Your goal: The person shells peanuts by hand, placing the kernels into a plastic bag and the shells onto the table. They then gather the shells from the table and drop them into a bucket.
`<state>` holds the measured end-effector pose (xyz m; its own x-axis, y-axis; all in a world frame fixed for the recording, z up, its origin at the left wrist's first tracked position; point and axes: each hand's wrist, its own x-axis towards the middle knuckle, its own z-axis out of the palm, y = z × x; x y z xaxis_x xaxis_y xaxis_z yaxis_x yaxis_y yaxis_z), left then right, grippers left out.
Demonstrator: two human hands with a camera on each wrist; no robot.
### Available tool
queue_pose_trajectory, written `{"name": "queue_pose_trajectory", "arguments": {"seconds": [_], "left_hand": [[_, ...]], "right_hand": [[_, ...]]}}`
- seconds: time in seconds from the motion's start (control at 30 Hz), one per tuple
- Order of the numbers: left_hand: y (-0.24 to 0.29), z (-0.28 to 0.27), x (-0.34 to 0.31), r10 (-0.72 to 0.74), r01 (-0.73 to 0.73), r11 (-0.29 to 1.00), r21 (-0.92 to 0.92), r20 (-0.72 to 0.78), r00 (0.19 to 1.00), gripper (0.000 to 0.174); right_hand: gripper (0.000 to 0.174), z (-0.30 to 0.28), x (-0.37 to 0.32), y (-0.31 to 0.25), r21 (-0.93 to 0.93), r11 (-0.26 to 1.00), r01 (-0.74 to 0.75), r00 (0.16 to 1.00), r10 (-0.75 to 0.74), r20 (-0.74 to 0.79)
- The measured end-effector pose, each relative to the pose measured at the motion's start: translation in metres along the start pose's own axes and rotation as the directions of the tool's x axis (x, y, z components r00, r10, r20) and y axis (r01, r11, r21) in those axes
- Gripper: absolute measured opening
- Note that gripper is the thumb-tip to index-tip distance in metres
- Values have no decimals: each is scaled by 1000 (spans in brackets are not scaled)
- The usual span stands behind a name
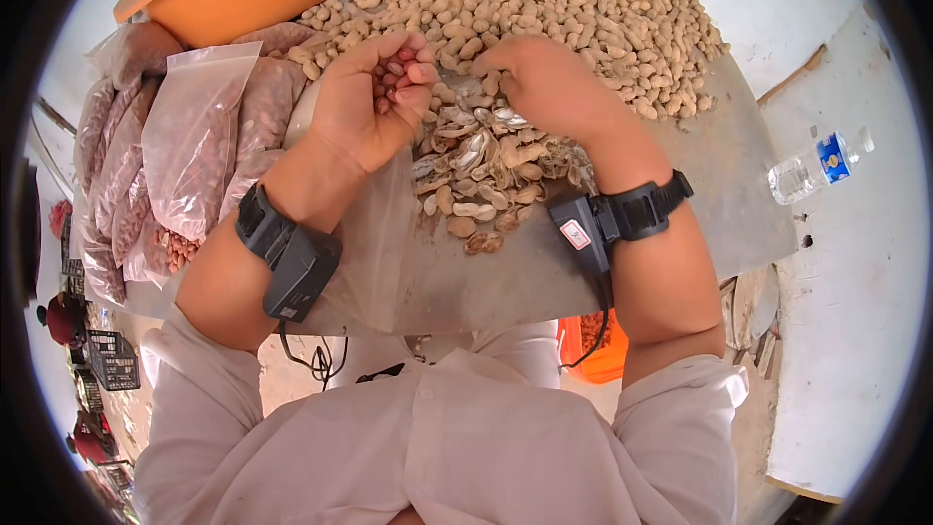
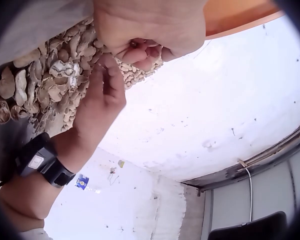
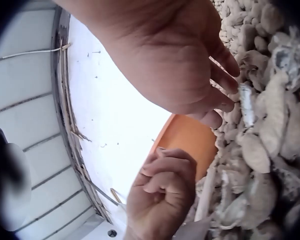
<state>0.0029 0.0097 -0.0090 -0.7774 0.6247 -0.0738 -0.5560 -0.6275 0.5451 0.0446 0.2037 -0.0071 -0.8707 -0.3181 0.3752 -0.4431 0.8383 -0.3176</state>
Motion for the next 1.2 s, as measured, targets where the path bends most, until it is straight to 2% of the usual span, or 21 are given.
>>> {"name": "queue_pose_trajectory", "arguments": {"seconds": [0.03, 0.13, 0.23, 0.43, 0.53, 0.63, 0.67, 0.73, 0.83, 0.97, 1.2], "left_hand": [[0, 1, -1, 12, -12, 1000, 13, -10, 1000, 15], [0, 0, 1, -1, 0, 1000, 31, 8, 1000, 17], [1, -4, 2, -16, 15, 1000, 25, 31, 999, 15], [-1, -4, 2, -20, 17, 999, 47, 83, 996, 10], [-1, -3, 1, -10, 1, 997, 77, 122, 992, 11], [-1, -3, 0, -15, 2, 996, 94, 140, 990, 12], [-1, -5, 1, -12, -3, 995, 101, 146, 989, 12], [-2, -7, 2, -3, -16, 993, 118, 159, 987, 12], [-7, 2, -5, 93, -100, 965, 241, 37, 995, 19], [-12, 8, -8, 138, -157, 918, 364, 79, 987, 24], [-12, 9, -9, 299, -337, 807, 484, 157, 941, 24]], "right_hand": [[26, 6, -1, 4, -136, 987, 90, 994, -98, -51], [25, 12, 1, 6, -170, 985, -13, 1000, 17, 26], [22, 12, 2, 3, -218, 975, -47, 998, 55, 32], [18, 13, 4, 4, -254, 967, 4, 999, 8, 47], [17, 14, 5, 4, -187, 978, -95, 995, 99, 13], [12, 14, 8, 5, 127, 980, -151, 977, 168, -133], [13, 12, 8, 5, 362, 916, -172, 968, 226, -113], [14, 8, 8, 3, 755, 632, -178, 949, 313, -38], [18, 7, 6, -15, 985, 167, -54, 960, 281, 5], [12, 10, 6, -23, 996, 87, -7, 957, 289, -18], [12, 3, 3, -33, 984, 178, 12, 959, 277, -62]]}}
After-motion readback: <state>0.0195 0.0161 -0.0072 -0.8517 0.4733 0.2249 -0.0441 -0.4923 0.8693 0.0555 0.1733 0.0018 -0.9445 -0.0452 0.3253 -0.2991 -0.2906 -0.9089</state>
